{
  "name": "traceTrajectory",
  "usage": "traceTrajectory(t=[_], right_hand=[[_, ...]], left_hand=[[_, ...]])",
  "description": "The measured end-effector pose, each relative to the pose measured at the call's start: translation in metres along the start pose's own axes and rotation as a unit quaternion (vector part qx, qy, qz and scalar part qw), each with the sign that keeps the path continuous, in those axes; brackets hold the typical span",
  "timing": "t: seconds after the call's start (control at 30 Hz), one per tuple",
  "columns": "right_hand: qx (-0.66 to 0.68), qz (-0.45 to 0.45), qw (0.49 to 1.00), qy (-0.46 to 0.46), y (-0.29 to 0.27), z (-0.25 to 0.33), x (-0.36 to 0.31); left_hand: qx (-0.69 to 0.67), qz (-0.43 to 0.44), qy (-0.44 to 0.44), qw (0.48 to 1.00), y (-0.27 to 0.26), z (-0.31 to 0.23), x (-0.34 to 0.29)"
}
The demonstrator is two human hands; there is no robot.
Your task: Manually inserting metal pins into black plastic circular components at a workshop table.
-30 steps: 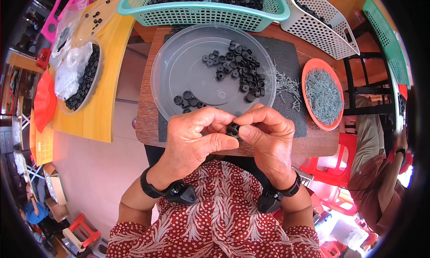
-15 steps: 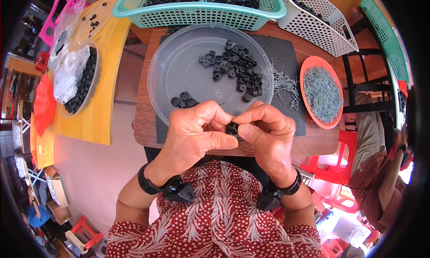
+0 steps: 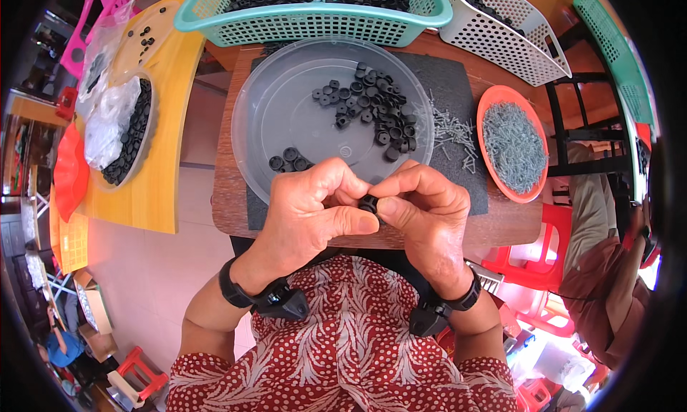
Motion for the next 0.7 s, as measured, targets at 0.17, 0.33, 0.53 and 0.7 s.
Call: traceTrajectory(t=[0.17,0.33,0.53,0.7], right_hand=[[-0.007,-0.002,1.0,0.001,0.001,0.003,0.0],[0.026,0.004,1.0,0.001,0.003,0.007,0.0],[0.037,0.015,0.999,0.015,0.006,0.008,-0.004],[0.071,0.054,0.995,0.043,0.006,0.013,-0.007]], left_hand=[[0.126,-0.007,0.131,0.983,0.003,-0.001,-0.001],[0.224,-0.019,0.241,0.944,0.003,-0.006,0.002],[0.26,0.002,0.298,0.918,0.001,-0.007,0.002],[0.274,-0.019,0.292,0.916,0.007,-0.012,-0.003]])
Point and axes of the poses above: each hand's wrist, its own x-axis towards the middle knuckle, its own y-axis out of the palm, z = x × y, the point moved 2 cm from there along x, towards the middle knuckle, and after that the axes turned 6 degrees about -x, right-handed, at the moved point
